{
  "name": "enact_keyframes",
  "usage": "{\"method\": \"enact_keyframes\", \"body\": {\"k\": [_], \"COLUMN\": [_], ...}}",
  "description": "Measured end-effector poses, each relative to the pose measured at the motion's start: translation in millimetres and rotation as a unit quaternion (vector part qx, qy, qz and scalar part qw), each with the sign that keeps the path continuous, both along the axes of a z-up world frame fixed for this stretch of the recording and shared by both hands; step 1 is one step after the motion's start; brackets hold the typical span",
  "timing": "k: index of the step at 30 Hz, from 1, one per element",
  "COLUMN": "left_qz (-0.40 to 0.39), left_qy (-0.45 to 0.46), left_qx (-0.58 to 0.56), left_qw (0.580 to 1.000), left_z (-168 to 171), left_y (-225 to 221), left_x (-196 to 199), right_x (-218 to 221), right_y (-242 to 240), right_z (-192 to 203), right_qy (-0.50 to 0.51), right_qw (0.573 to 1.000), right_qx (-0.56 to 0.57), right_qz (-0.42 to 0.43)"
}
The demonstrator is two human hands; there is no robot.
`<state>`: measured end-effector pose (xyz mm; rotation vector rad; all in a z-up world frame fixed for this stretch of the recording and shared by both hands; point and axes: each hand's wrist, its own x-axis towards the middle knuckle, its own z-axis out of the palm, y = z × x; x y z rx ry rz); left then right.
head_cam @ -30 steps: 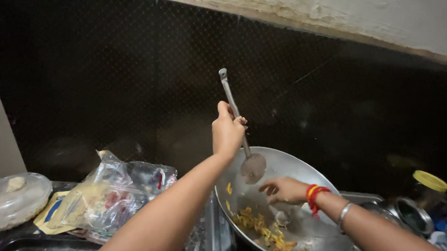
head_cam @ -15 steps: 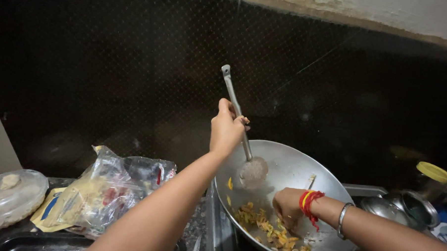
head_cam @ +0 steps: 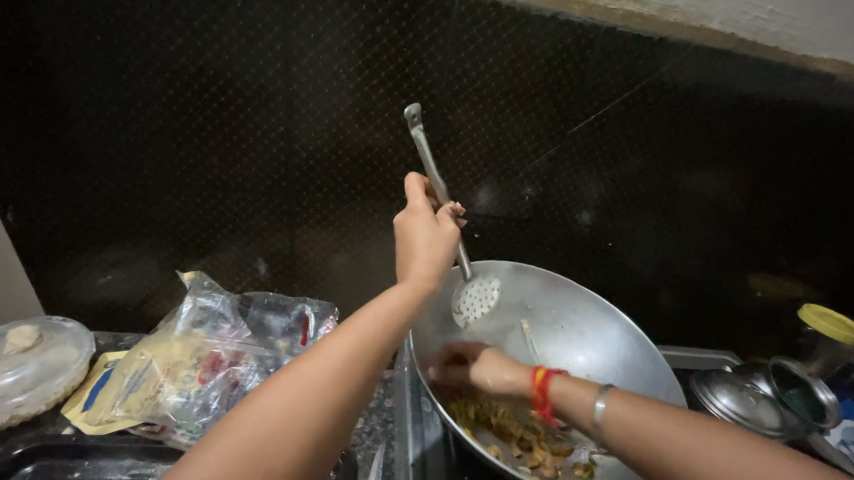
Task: The person spreads cheese onto a pizza base by hand, stirs vegetables in a pan, and then transfers the cooked vegetables from the pan onto the pizza. They finish by adding more cheese and toppings to the pizza by hand.
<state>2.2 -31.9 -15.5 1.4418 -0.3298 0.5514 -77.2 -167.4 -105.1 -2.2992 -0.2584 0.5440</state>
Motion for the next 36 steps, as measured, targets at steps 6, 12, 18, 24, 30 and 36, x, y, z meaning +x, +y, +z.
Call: {"method": "enact_keyframes", "body": {"k": [6, 12, 18, 24, 30, 36], "left_qz": [-0.055, -0.021, 0.005, -0.019, -0.026, -0.018], "left_qy": [0.041, 0.089, 0.148, 0.281, 0.302, 0.270], "left_qx": [0.031, 0.087, 0.163, 0.237, 0.374, 0.357], "left_qw": [0.997, 0.992, 0.975, 0.930, 0.877, 0.894], "left_z": [-10.2, -24.9, -41.0, -29.2, -8.3, 14.1], "left_y": [-0.2, -18.4, -19.9, -9.1, 15.3, 61.0], "left_x": [0.4, 3.5, 18.1, 2.3, -17.4, -37.5], "right_x": [-2.8, 13.1, -1.9, -36.3, -25.2, -27.4], "right_y": [-79.0, -81.6, -63.9, -41.9, -46.5, -37.5], "right_z": [-0.6, -31.0, -31.3, 9.4, 32.9, 113.5], "right_qy": [0.101, -0.147, 0.018, 0.275, 0.172, 0.155], "right_qw": [0.976, 0.956, 0.971, 0.961, 0.980, 0.986], "right_qx": [-0.087, -0.253, -0.238, -0.032, -0.090, -0.048], "right_qz": [0.173, -0.005, -0.029, -0.013, 0.049, -0.030]}}
